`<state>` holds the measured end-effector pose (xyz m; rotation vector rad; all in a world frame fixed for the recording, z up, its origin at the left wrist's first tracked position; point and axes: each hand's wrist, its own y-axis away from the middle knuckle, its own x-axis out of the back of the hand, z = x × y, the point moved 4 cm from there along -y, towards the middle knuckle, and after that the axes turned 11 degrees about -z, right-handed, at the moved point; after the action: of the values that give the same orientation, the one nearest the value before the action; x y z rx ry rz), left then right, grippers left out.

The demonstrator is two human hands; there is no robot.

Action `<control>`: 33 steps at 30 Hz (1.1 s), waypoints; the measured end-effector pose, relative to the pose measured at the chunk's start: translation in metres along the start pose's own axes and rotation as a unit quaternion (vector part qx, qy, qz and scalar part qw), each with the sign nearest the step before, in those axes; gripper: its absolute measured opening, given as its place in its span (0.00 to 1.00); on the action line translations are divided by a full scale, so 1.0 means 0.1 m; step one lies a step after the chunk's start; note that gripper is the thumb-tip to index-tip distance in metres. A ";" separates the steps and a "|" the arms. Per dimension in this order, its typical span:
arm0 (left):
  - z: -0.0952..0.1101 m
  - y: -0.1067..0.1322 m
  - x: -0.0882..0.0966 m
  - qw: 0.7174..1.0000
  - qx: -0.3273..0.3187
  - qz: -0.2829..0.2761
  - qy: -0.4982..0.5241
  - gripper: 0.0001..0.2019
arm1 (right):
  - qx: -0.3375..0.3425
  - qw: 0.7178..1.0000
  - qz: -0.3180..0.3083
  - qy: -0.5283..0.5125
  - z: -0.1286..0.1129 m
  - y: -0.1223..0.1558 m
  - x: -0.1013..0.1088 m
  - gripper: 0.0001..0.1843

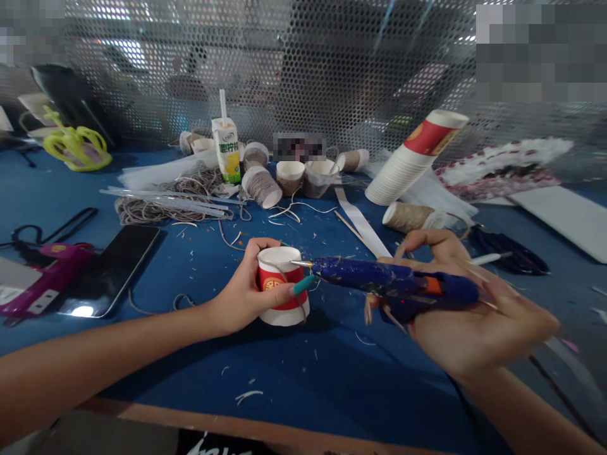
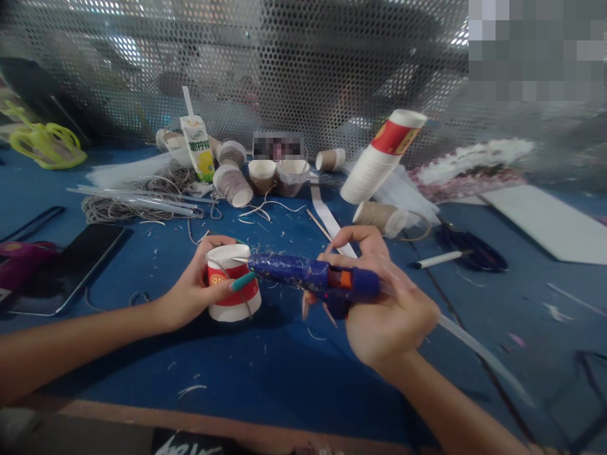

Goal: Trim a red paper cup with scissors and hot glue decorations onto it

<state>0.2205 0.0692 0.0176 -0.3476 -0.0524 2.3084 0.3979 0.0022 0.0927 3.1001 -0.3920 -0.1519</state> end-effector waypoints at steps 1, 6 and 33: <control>0.00 0.00 0.00 1.000 0.000 0.000 0.001 0.23 | -0.004 1.000 0.004 0.000 0.00 0.00 0.00 0.15; 0.00 0.01 -0.01 1.000 -0.003 0.001 0.005 0.23 | 0.001 1.000 -0.017 0.004 0.01 -0.02 0.01 0.16; 0.02 0.02 -0.02 1.000 0.004 -0.003 0.016 0.23 | -0.037 0.995 0.091 0.013 0.02 -0.04 0.06 0.17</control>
<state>0.2194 0.0667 0.0197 -0.3806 -0.0279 2.2964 0.4042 0.0051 0.0904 2.9715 -0.6481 -0.1209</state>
